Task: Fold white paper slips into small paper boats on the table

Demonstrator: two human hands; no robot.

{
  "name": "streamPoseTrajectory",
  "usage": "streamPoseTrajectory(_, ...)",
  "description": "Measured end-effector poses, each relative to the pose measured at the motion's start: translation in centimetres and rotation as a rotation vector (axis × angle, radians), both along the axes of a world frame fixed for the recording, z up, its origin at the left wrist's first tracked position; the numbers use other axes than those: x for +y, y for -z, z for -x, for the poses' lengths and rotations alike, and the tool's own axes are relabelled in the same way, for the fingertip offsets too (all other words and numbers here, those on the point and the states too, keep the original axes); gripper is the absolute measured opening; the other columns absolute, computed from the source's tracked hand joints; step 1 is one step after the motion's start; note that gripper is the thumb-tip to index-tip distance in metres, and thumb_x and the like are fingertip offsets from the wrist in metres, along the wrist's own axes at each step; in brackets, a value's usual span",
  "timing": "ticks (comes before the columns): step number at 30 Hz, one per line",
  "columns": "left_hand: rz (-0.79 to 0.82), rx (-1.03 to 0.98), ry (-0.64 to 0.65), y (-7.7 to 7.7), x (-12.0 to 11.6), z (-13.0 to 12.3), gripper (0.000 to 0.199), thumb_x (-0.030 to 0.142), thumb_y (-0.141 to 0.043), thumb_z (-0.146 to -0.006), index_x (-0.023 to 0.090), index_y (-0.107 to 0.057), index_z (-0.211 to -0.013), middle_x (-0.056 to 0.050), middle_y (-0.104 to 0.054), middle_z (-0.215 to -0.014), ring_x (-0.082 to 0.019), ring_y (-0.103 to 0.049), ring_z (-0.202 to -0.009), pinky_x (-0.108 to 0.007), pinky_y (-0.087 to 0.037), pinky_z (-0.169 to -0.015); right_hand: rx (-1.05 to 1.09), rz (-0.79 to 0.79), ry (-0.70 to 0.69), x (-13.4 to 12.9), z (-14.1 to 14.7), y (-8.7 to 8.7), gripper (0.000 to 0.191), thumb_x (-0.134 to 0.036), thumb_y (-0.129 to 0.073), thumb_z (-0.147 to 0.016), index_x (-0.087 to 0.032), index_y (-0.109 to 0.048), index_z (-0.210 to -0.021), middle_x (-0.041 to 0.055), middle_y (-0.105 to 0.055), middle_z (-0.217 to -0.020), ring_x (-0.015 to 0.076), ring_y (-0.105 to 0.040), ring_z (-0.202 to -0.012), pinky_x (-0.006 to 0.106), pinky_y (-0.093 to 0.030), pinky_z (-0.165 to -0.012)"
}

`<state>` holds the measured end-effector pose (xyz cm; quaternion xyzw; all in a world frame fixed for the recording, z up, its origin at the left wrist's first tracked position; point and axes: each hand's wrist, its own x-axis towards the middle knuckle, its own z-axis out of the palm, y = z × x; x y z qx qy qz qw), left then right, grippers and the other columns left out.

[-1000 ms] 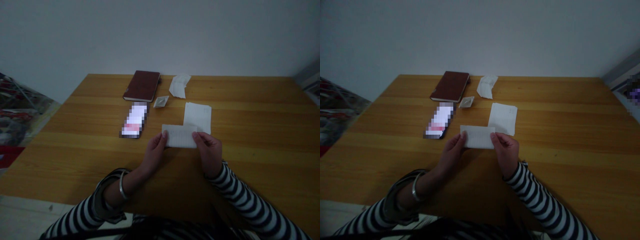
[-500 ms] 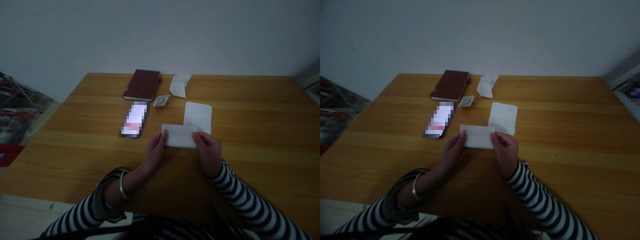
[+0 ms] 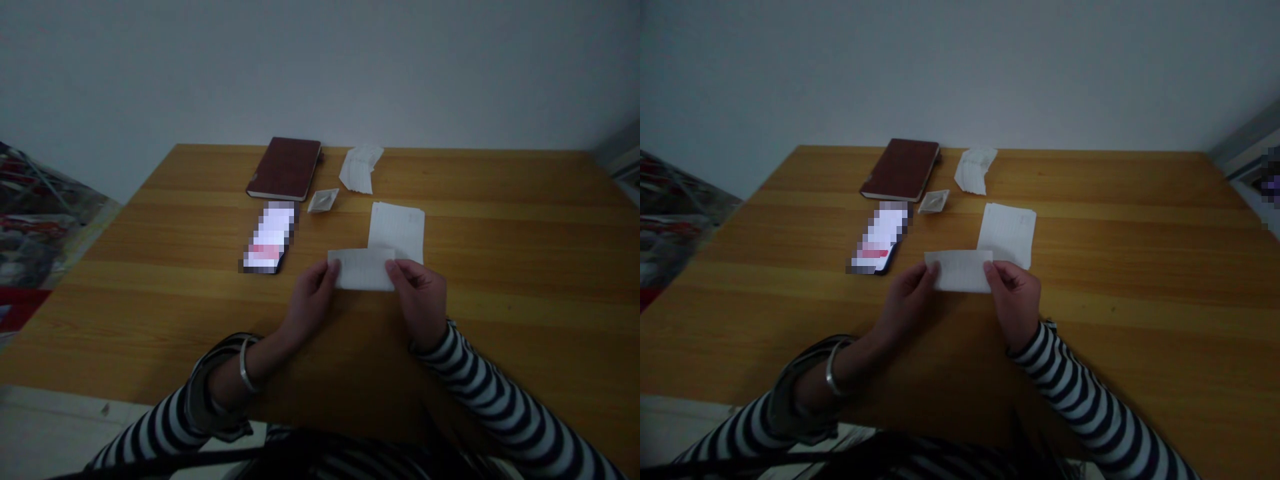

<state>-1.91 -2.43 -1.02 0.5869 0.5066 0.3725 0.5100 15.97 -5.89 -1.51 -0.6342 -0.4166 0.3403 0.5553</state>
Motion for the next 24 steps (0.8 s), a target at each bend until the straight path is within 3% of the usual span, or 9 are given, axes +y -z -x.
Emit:
streamPoseTrajectory(3,-0.177,0.216,0.047,0.4,0.8,0.7,0.028,0.034,-0.057,-0.091,0.016,-0.062,-0.071,-0.002,-0.054,-0.071,-0.015,-0.049,-0.068,-0.028,-0.038,-0.061,-0.156,0.03,-0.069,0.4,-0.8,0.5,0.025,-0.036,-0.065,-0.083,-0.015,-0.075,-0.075,0.0006,-0.067,-0.061,0.0134,-0.057,-0.055,0.025,-0.043,-0.053)
streamPoseTrajectory(5,-0.225,0.299,0.063,0.7,1.0,1.2,0.015,0.029,-0.059,-0.089,0.017,-0.065,-0.096,-0.001,-0.056,-0.074,-0.015,-0.051,-0.068,-0.028,-0.039,-0.062,-0.293,0.055,-0.149,0.6,-1.1,0.8,0.024,-0.034,-0.063,-0.084,-0.015,-0.075,-0.077,0.0015,-0.069,-0.063,0.0143,-0.058,-0.056,0.026,-0.043,-0.055)
streamPoseTrajectory(7,-0.24,0.366,0.096,0.8,0.7,1.6,0.043,0.023,-0.058,-0.088,0.017,-0.048,-0.129,0.002,-0.055,-0.074,-0.015,-0.051,-0.065,-0.028,-0.04,-0.061,-0.458,0.075,-0.22,0.5,-1.1,0.9,0.022,-0.032,-0.062,-0.085,-0.016,-0.075,-0.078,0.0023,-0.07,-0.064,0.0151,-0.06,-0.057,0.028,-0.042,-0.058)
streamPoseTrajectory(9,-0.271,0.457,0.132,0.8,0.1,1.8,0.053,0.019,-0.054,-0.09,0.016,-0.035,-0.139,0.001,-0.056,-0.077,-0.016,-0.053,-0.066,-0.028,-0.042,-0.063,-0.617,0.102,-0.265,0.4,-1.1,0.9,0.019,-0.03,-0.063,-0.084,-0.017,-0.075,-0.076,0.0025,-0.071,-0.065,0.0162,-0.062,-0.058,0.029,-0.041,-0.059)
streamPoseTrajectory(13,-0.361,0.616,0.254,0.4,-0.7,2.1,0.021,0.021,-0.044,-0.096,0.019,-0.055,-0.113,-0.006,-0.06,-0.094,-0.02,-0.057,-0.082,-0.033,-0.046,-0.075,-0.745,0.207,-0.269,0.5,-1.0,0.6,0.015,-0.032,-0.069,-0.079,-0.021,-0.071,-0.071,0.0001,-0.069,-0.062,0.0172,-0.062,-0.058,0.028,-0.038,-0.056)
streamPoseTrajectory(15,-0.393,0.658,0.296,0.3,-0.7,2.3,0.018,0.023,-0.042,-0.097,0.019,-0.058,-0.104,-0.007,-0.06,-0.097,-0.02,-0.057,-0.084,-0.034,-0.046,-0.076,-0.777,0.226,-0.251,0.5,-1.0,0.4,0.012,-0.033,-0.07,-0.078,-0.022,-0.07,-0.078,-0.0014,-0.067,-0.062,0.0175,-0.061,-0.058,0.028,-0.038,-0.055)
streamPoseTrajectory(19,-0.578,0.787,0.233,0.2,-0.4,2.5,0.019,0.023,-0.049,-0.095,0.017,-0.062,-0.106,-0.011,-0.053,-0.107,-0.025,-0.052,-0.095,-0.039,-0.046,-0.082,-0.968,0.02,-0.231,0.5,-1.0,0.0,0.024,-0.026,-0.069,-0.08,-0.021,-0.067,-0.103,0.0059,-0.072,-0.089,0.0245,-0.064,-0.082,0.035,-0.047,-0.068)
streamPoseTrajectory(21,-0.665,0.8,0.278,0.2,-0.3,2.4,0.02,0.021,-0.049,-0.094,0.017,-0.064,-0.107,-0.013,-0.051,-0.112,-0.026,-0.05,-0.101,-0.041,-0.045,-0.086,-1.086,-0.154,-0.369,0.5,-1.0,0.1,0.018,-0.019,-0.064,-0.085,-0.021,-0.07,-0.102,0.0093,-0.071,-0.106,0.0276,-0.062,-0.1,0.042,-0.049,-0.083)
streamPoseTrajectory(24,-0.641,0.747,0.46,0.2,-0.1,2.3,0.021,0.017,-0.046,-0.094,0.015,-0.065,-0.103,-0.011,-0.055,-0.104,-0.024,-0.051,-0.095,-0.037,-0.045,-0.082,-1.18,-0.335,-0.664,0.6,-1.1,0.6,0.026,-0.012,-0.053,-0.092,-0.021,-0.072,-0.106,0.0077,-0.071,-0.119,0.0252,-0.06,-0.114,0.046,-0.044,-0.102)
